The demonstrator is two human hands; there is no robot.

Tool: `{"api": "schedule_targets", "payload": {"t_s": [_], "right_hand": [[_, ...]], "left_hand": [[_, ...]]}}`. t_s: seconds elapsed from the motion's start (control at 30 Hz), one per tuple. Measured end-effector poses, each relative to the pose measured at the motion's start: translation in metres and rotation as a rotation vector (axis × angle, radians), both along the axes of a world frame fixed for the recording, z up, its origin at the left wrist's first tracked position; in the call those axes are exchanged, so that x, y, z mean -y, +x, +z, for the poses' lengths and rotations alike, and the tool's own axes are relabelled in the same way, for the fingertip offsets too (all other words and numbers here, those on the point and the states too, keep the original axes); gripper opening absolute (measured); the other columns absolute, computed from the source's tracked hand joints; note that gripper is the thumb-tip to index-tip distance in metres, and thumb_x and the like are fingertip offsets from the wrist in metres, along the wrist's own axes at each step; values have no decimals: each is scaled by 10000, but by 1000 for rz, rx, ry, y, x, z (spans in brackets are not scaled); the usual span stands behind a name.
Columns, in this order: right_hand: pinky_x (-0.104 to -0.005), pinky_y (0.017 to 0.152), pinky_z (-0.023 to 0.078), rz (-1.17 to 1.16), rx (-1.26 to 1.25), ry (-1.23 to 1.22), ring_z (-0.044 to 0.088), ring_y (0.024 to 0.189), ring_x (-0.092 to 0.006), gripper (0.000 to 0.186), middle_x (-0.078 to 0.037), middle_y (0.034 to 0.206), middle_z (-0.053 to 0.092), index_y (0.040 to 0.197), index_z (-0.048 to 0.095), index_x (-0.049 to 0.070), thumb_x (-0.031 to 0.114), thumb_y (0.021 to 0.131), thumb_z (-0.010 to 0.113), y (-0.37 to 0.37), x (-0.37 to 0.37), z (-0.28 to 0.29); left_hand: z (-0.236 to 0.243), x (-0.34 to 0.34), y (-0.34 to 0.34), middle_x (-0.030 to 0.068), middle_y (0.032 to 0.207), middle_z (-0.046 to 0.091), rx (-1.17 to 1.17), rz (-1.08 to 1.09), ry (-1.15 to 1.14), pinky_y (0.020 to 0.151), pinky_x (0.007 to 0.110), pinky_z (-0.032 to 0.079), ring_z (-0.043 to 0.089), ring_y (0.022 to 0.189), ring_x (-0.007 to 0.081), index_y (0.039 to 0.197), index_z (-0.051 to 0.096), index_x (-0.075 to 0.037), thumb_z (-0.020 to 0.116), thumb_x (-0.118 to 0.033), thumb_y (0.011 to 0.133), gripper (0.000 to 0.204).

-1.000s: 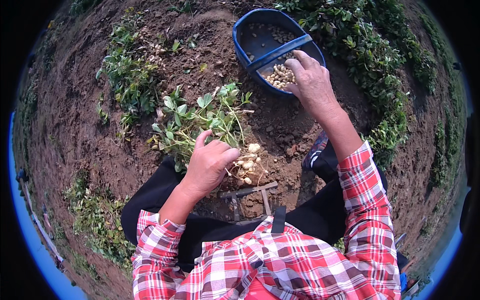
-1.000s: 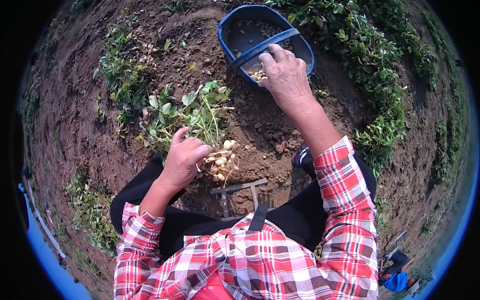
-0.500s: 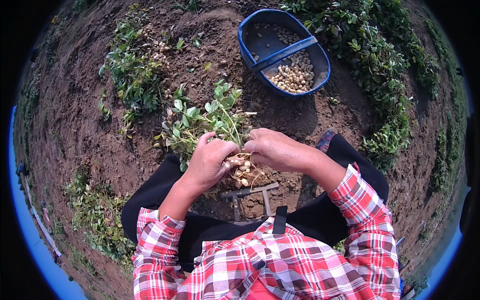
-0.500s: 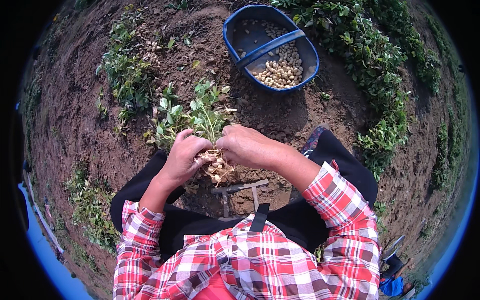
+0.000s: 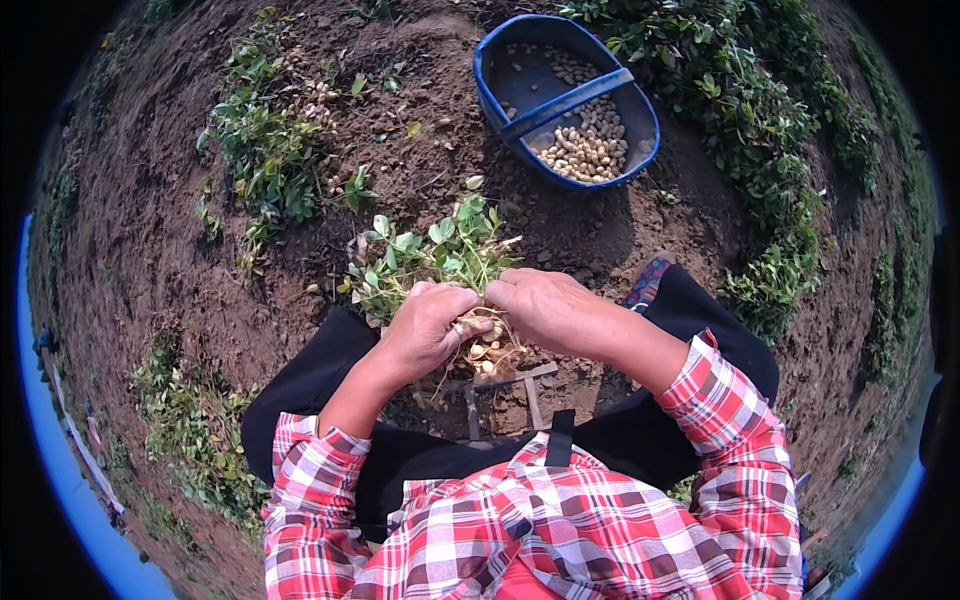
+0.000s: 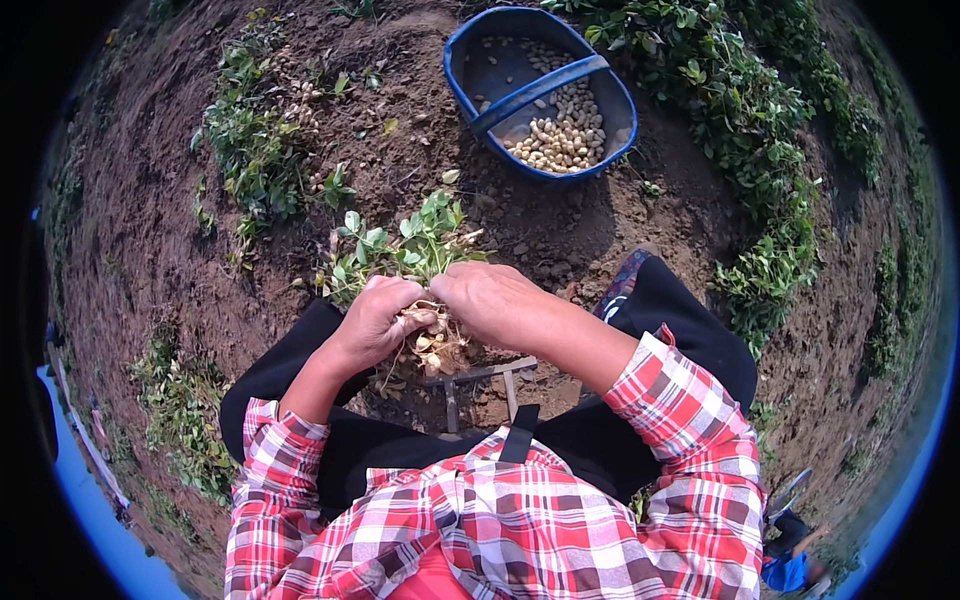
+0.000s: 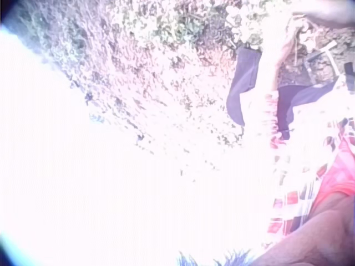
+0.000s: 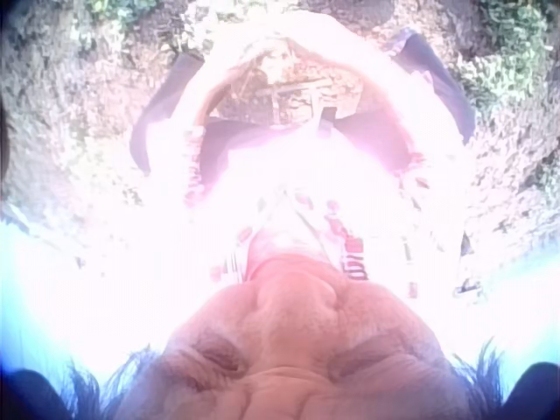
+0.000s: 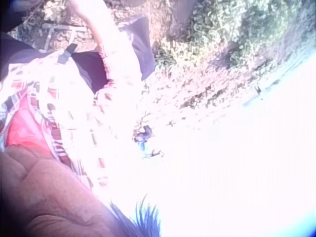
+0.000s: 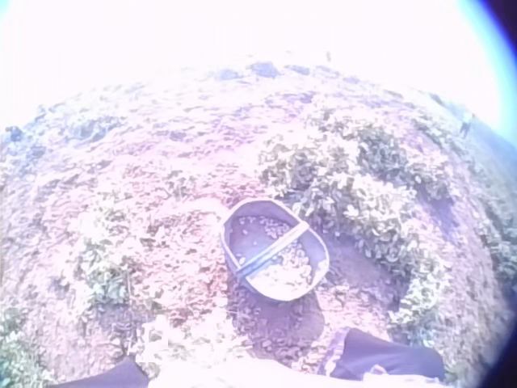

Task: The person sits on the ground in a field and pulls peanuts from uprooted peanut plants. The person places the harvested peanuts into a blue basket nearby.

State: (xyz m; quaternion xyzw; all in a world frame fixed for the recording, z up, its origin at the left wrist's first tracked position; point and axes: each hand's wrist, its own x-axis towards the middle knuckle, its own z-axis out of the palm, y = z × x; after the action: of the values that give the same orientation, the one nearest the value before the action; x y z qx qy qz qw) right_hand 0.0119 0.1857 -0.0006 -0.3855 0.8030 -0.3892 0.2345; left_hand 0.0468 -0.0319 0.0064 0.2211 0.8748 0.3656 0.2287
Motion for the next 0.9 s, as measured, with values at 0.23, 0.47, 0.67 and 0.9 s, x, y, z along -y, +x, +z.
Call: {"api": "schedule_targets", "payload": {"t_s": [0.23, 0.47, 0.67, 0.9], "right_hand": [[-419, 663, 506, 197, 229, -14, 675, 784, -306, 67, -128, 764, 665, 830, 605, 22, 46, 767, 612, -22, -8, 8], [-419, 639, 497, 41, -117, 204, 659, 759, -320, 104, -104, 755, 647, 825, 596, 18, 14, 726, 629, -37, -31, 19], [-422, 639, 501, 49, -37, 134, 657, 765, -326, 94, -121, 768, 648, 819, 592, 23, 44, 754, 656, -38, -27, 23], [-345, 692, 466, 78, -392, 210, 652, 730, -226, 43, -57, 728, 619, 794, 558, 86, 124, 791, 577, -20, -7, 21]], "left_hand": [[-2, -6, 8, 112, 734, 594, 184, -26, 225, 742, 402, 431, 577, 740, 312, 864, 617, -68, 674, -228, 875, 170], [10, 0, 0, 68, 687, 550, 59, -77, 86, 748, 384, 413, 553, 725, 281, 798, 586, -97, 702, -254, 837, 199], [18, -11, 1, 49, 739, 635, 92, 151, -59, 676, 374, 464, 617, 742, 268, 1076, 578, -107, 767, -214, 776, 370], [-2, -10, 9, 64, 643, 606, -83, 28, -47, 659, 383, 406, 610, 648, 263, 876, 628, -138, 651, -265, 875, 129]]}}
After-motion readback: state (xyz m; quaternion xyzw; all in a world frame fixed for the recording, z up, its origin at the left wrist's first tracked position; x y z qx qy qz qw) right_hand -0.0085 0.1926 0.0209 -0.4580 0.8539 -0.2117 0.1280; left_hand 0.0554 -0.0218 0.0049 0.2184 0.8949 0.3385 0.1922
